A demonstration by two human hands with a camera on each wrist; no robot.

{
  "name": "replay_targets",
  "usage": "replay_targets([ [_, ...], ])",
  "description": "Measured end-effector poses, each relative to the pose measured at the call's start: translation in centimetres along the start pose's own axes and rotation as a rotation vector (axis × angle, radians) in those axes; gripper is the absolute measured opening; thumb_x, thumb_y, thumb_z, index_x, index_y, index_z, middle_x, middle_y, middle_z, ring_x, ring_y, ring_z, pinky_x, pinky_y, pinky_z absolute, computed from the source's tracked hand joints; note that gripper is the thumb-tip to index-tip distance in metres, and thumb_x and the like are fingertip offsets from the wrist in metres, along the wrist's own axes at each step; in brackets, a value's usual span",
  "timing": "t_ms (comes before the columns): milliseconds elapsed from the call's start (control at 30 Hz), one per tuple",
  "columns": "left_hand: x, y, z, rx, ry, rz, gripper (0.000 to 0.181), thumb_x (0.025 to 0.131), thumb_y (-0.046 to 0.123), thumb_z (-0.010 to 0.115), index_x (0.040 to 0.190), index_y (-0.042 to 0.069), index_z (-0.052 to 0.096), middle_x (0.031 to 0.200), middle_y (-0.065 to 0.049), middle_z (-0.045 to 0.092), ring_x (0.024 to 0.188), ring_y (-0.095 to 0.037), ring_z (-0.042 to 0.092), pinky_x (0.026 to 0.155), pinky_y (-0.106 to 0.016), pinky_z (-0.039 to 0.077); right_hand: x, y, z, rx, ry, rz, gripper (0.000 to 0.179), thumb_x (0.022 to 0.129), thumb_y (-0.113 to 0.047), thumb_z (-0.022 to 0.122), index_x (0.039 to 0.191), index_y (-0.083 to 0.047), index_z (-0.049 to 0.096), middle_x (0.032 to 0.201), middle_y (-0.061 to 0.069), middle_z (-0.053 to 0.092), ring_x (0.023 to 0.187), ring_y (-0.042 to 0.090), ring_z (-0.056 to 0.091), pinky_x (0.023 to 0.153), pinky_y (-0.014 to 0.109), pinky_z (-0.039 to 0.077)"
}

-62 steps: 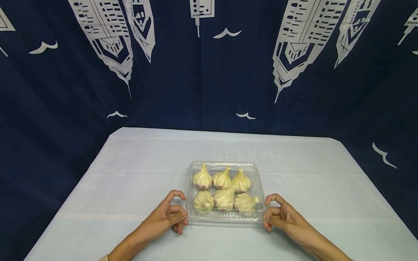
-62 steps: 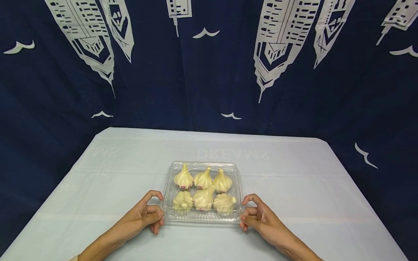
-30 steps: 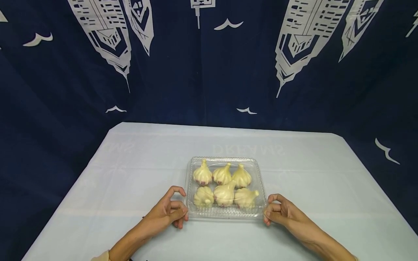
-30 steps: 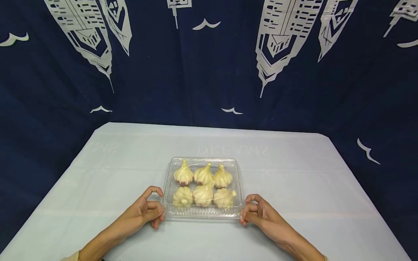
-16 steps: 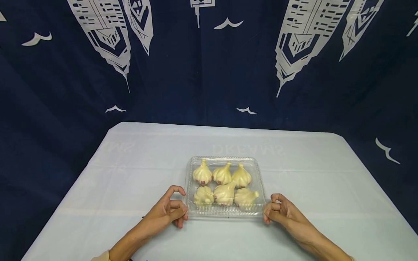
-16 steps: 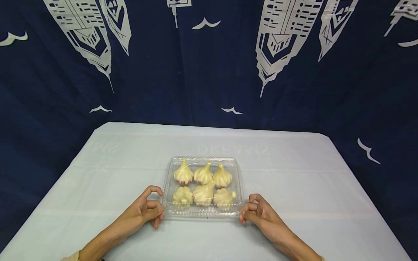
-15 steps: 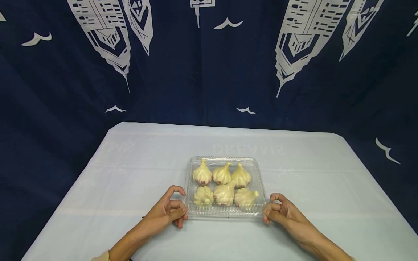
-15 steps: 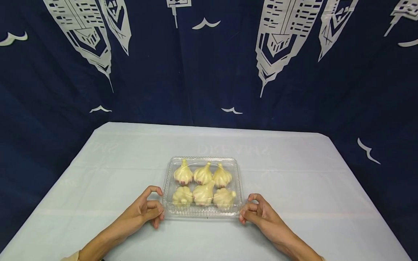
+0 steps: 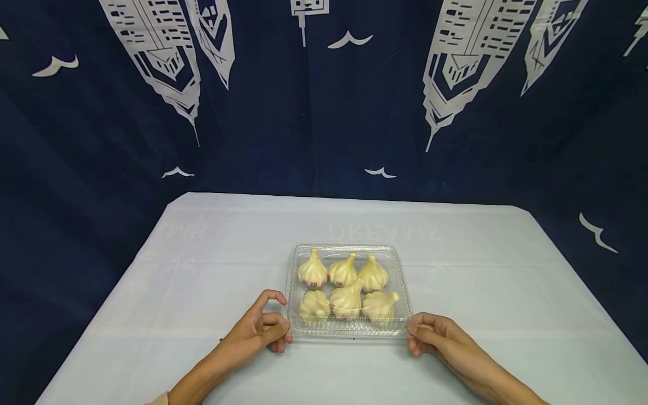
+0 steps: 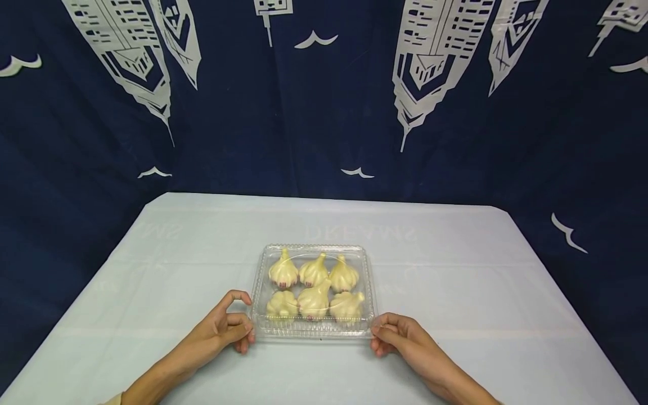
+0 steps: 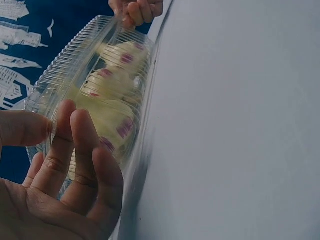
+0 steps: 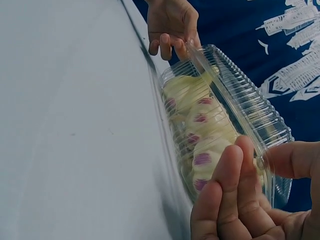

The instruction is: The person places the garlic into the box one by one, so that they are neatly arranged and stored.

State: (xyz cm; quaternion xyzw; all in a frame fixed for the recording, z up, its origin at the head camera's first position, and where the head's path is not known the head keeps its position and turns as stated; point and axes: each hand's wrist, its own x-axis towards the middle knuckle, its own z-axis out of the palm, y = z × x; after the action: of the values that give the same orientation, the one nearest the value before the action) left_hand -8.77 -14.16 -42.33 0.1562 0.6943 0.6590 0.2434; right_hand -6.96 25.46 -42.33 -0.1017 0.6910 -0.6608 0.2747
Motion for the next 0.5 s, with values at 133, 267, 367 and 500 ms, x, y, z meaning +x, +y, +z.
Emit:
replay_targets([
  [133, -0.02, -0.08, -0.02, -0.003, 0.001, 0.029, 0.047, 0.103, 0.017, 0.057, 0.136, 0.008, 0.023, 0.089, -0.011, 0.065, 0.073, -0.017, 0.063, 0.074, -0.031, 0.056, 0.10, 0.19, -0.15, -0.014, -0.024, -0.019, 0.028, 0.108, -0.020, 0.045, 0.104, 0.003, 0.061, 0.089, -0.002, 0.067, 0.080, 0.008, 0.063, 0.080, 0.029, 0.056],
  [267, -0.03, -0.18, 0.01, -0.025, 0.017, 0.024, 0.052, 0.102, 0.017, 0.058, 0.136, 0.007, 0.019, 0.090, -0.010, 0.066, 0.075, -0.017, 0.065, 0.078, -0.031, 0.057, 0.15, 0.30, -0.26, -0.017, -0.041, -0.038, 0.029, 0.108, -0.018, 0.043, 0.102, 0.003, 0.061, 0.088, -0.004, 0.066, 0.078, 0.007, 0.063, 0.079, 0.028, 0.055],
  [367, 0.01, -0.30, 0.00, -0.036, 0.022, 0.022, 0.053, 0.102, 0.017, 0.058, 0.135, 0.004, 0.019, 0.091, -0.010, 0.066, 0.077, -0.017, 0.067, 0.081, -0.031, 0.057, 0.15, 0.35, -0.34, -0.013, -0.056, -0.045, 0.028, 0.108, -0.018, 0.042, 0.102, 0.002, 0.060, 0.086, -0.005, 0.065, 0.077, 0.006, 0.061, 0.080, 0.028, 0.053],
  [500, 0.01, -0.38, 0.00, -0.042, 0.022, 0.020, 0.052, 0.102, 0.017, 0.058, 0.134, 0.003, 0.019, 0.091, -0.009, 0.067, 0.080, -0.019, 0.069, 0.084, -0.032, 0.056, 0.12, 0.40, -0.43, 0.005, -0.077, -0.046, 0.026, 0.109, -0.017, 0.041, 0.101, -0.001, 0.060, 0.085, -0.006, 0.063, 0.077, 0.006, 0.059, 0.082, 0.028, 0.051],
])
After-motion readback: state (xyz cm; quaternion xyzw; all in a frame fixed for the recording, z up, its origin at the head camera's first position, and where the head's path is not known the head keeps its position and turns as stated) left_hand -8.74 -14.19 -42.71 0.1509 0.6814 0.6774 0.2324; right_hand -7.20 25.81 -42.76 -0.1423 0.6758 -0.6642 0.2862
